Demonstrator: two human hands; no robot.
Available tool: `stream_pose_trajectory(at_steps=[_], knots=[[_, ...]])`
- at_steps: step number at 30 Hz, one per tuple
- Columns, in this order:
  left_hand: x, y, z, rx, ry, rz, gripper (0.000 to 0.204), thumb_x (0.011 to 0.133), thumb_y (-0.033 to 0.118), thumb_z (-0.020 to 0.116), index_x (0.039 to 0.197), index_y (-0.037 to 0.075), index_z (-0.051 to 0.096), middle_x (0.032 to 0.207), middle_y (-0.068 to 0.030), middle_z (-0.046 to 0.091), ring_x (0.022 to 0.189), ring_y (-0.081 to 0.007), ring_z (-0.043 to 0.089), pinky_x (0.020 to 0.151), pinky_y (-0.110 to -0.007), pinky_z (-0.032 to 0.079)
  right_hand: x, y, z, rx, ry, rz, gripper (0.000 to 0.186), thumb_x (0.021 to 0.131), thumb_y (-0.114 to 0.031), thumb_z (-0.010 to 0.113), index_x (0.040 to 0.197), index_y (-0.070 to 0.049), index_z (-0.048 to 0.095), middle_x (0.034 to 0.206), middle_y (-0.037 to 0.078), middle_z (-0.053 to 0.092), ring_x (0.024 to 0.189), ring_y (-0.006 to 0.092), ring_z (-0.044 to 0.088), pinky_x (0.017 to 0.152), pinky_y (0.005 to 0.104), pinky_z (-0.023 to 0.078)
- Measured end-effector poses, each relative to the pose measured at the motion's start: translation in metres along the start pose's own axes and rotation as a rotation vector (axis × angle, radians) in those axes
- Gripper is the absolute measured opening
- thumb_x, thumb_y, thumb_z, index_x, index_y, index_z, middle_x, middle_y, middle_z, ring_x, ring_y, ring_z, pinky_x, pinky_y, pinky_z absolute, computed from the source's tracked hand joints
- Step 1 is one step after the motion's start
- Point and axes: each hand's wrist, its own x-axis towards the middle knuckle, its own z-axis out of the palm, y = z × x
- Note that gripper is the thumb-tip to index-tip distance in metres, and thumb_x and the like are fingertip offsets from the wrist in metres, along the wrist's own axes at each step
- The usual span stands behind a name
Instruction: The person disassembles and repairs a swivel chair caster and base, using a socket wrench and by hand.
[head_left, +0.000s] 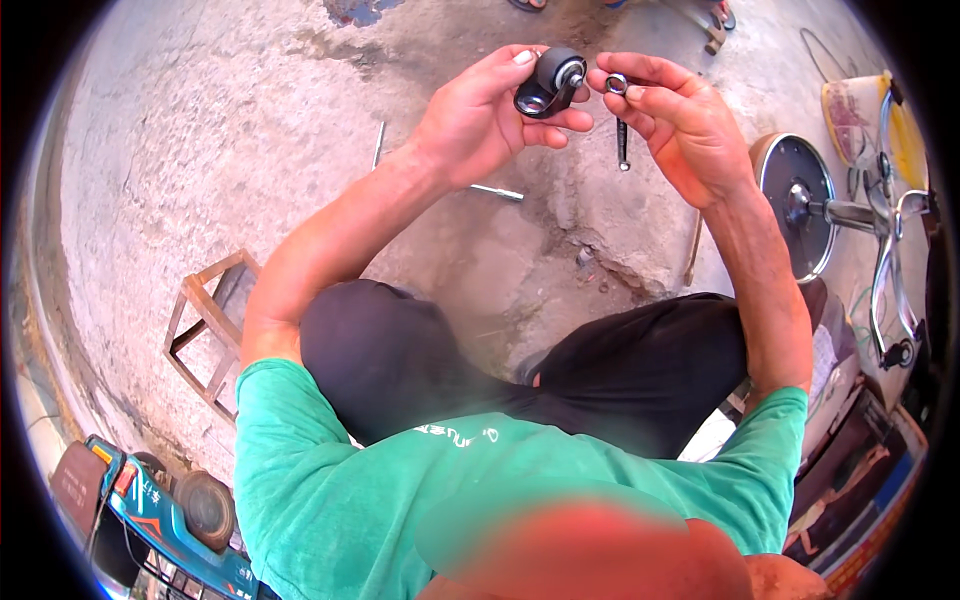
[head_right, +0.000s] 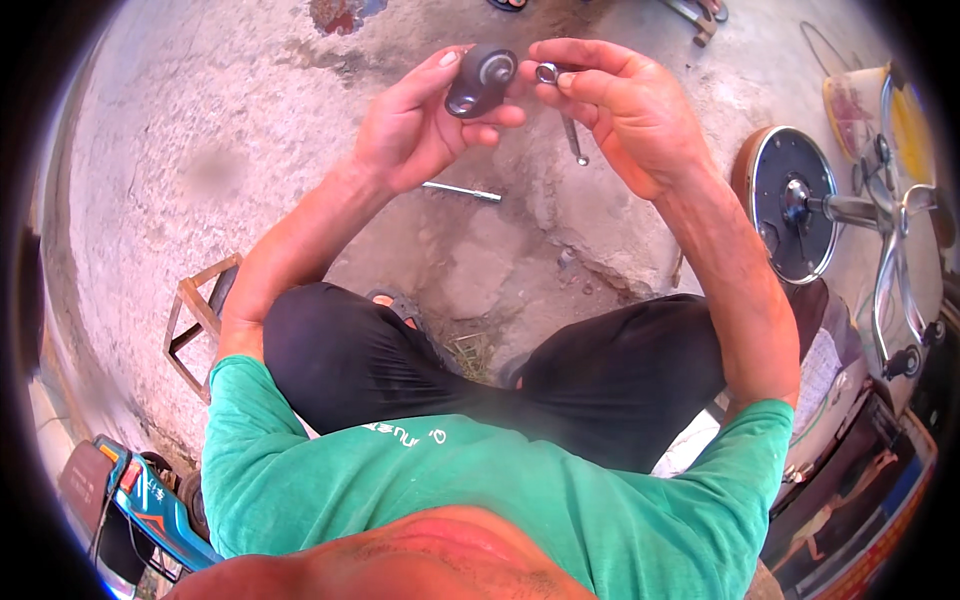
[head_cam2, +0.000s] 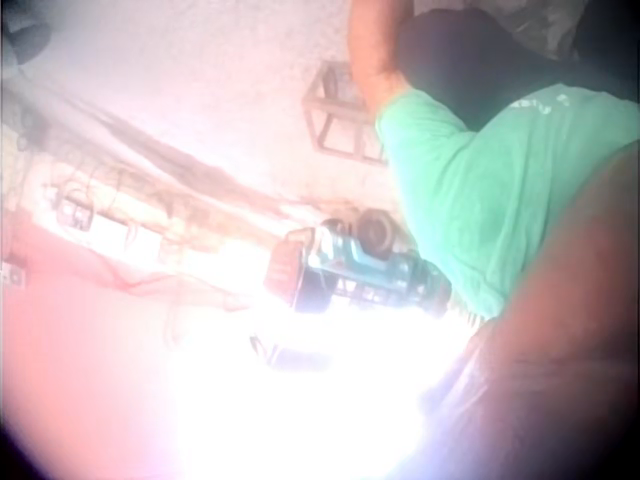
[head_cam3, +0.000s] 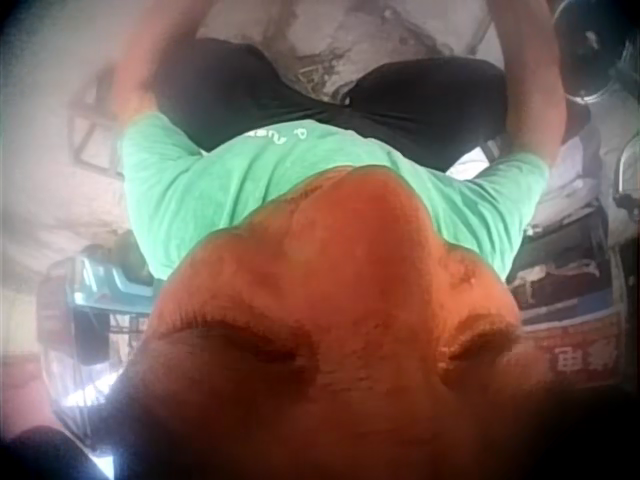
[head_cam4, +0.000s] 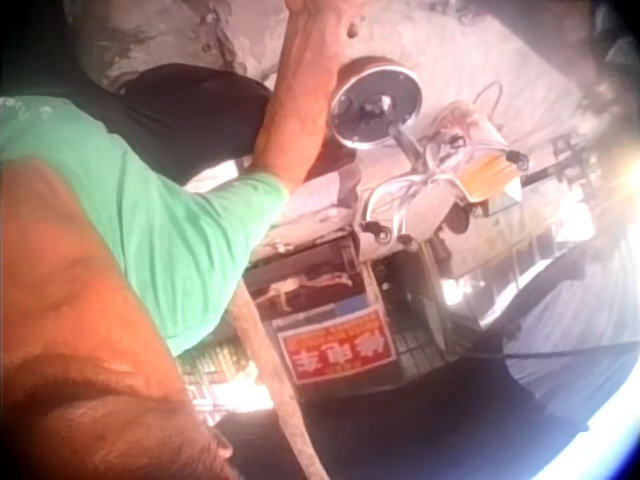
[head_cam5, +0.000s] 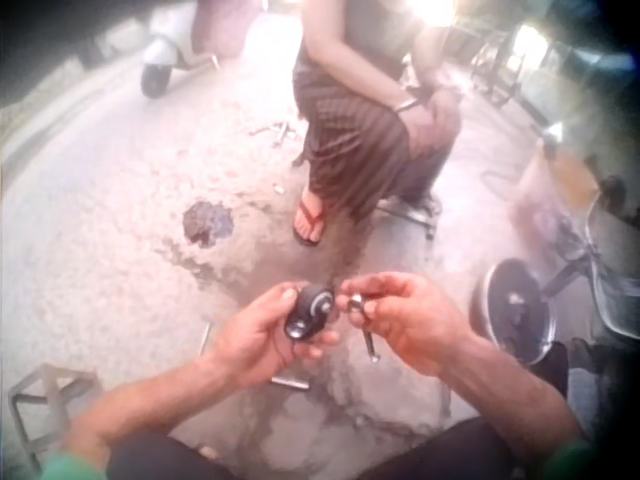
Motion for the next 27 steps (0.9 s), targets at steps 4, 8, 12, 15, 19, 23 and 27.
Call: stream_pose_trajectory(at_steps=[4,8,12,15,19,23,27], knots=[[0.001,0.0,0.003,-0.003,-0.012,0.027,0.042,0.11,0.029,0.04,0.142,0.002,0.047,0.138,-0.022,0.06,0.115,-0.0345,0.068,0.087,-0.039,0.06,-0.007,-0.003,0.008,-0.169,0.055,-0.015,0.036,0.095,0.001,0.06,0.13,0.009,0.061,0.123,0.017,0.068,0.114,0.021,0.066,0.104,0.0314,0.051],[-0.001,0.001,0.01,0.11,0.058,0.091,0.04,0.109,0.024,0.044,0.143,0.002,0.046,0.135,-0.0201,0.062,0.121,-0.0353,0.065,0.093,-0.041,0.059,-0.007,-0.001,0.012,-0.228,0.078,-0.021,0.036,0.096,0.0,0.06,0.131,0.008,0.061,0.121,0.016,0.069,0.114,0.0194,0.066,0.103,0.0314,0.05],[-0.002,0.0,0.011,0.025,0.032,0.153,0.039,0.105,0.014,0.055,0.14,0.001,0.047,0.126,-0.0205,0.064,0.115,-0.0346,0.067,0.09,-0.043,0.059,-0.004,0.006,0.005,-0.187,0.087,-0.016,0.035,0.097,-0.003,0.06,0.131,0.007,0.062,0.121,0.014,0.069,0.112,0.0182,0.066,0.102,0.0308,0.05],[-0.001,-0.001,0.005,0.044,0.019,0.164,0.042,0.104,0.013,0.057,0.143,0.002,0.047,0.129,-0.0191,0.063,0.119,-0.0347,0.065,0.093,-0.043,0.059,-0.004,0.007,0.004,-0.314,0.146,-0.068,0.034,0.099,-0.005,0.06,0.131,0.006,0.062,0.12,0.013,0.069,0.111,0.0169,0.066,0.1,0.0304,0.051],[-0.001,0.001,0.002,0.169,-0.013,0.182,0.044,0.103,0.015,0.058,0.145,0.003,0.048,0.135,-0.0167,0.062,0.127,-0.0349,0.061,0.1,-0.045,0.055,-0.002,0.011,0.001,-0.528,0.137,-0.189,0.033,0.099,-0.01,0.062,0.128,0.006,0.063,0.119,0.012,0.069,0.107,0.0147,0.066,0.096,0.0302,0.052],[0.0,0.004,-0.004,0.295,-0.067,0.248,0.047,0.101,0.015,0.063,0.144,0.002,0.051,0.138,-0.0159,0.06,0.132,-0.0341,0.057,0.107,-0.047,0.048,-0.006,0.008,0.007,-0.299,0.123,-0.002,0.032,0.102,-0.013,0.064,0.129,0.002,0.061,0.116,0.01,0.071,0.101,0.0149,0.068,0.087,0.0287,0.055],[0.0,0.009,-0.003,0.373,-0.193,0.356,0.05,0.097,0.011,0.067,0.143,0.003,0.052,0.142,-0.0166,0.058,0.134,-0.0334,0.054,0.11,-0.049,0.044,-0.01,0.009,0.02,-0.226,0.128,0.022,0.038,0.095,-0.017,0.071,0.125,0.004,0.064,0.108,0.01,0.071,0.093,0.0142,0.066,0.083,0.028,0.055]])
